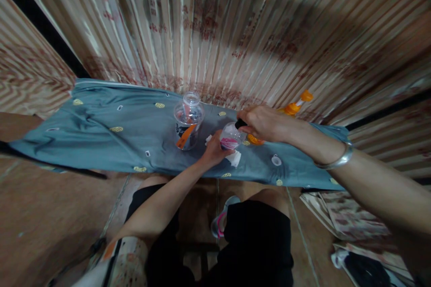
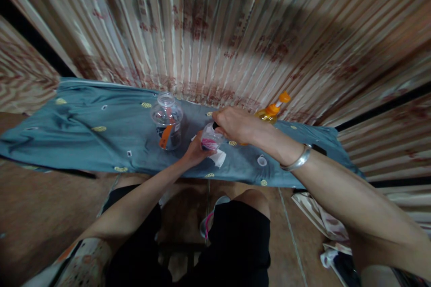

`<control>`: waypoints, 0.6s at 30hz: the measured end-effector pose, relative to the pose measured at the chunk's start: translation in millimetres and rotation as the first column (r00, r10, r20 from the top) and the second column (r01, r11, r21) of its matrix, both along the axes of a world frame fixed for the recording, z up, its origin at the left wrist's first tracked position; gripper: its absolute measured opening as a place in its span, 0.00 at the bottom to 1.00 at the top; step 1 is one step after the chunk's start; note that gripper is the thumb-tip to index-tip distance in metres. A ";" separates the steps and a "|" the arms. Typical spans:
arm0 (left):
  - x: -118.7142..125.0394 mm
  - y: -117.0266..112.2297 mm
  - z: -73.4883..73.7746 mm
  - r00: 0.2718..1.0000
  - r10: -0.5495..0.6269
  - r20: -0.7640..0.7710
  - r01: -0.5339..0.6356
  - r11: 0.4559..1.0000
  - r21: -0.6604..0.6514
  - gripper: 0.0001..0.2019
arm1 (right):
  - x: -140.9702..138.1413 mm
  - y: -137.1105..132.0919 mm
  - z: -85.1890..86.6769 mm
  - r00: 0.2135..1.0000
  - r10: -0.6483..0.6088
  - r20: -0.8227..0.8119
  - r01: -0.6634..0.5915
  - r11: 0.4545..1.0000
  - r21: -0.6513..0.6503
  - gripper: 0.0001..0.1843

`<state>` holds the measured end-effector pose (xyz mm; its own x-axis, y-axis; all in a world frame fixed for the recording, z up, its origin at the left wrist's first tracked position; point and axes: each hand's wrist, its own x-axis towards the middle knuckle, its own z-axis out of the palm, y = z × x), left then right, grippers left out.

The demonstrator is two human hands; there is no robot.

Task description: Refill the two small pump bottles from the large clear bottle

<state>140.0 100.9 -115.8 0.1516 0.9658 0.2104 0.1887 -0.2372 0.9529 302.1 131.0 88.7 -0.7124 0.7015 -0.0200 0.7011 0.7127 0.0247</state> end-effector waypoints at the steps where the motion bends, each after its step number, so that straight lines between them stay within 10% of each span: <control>1: -0.1 -0.1 0.2 1.000 0.001 -0.001 -0.001 1.000 0.001 0.32 | 0.9 2.1 -1.6 1.000 -0.012 -0.018 0.012 1.000 0.000 0.08; 18: 0.4 0.9 -2.0 1.000 -0.002 -0.005 0.002 1.000 0.007 0.32 | -23.2 -16.3 24.6 0.944 -0.120 0.308 0.120 0.993 0.020 0.18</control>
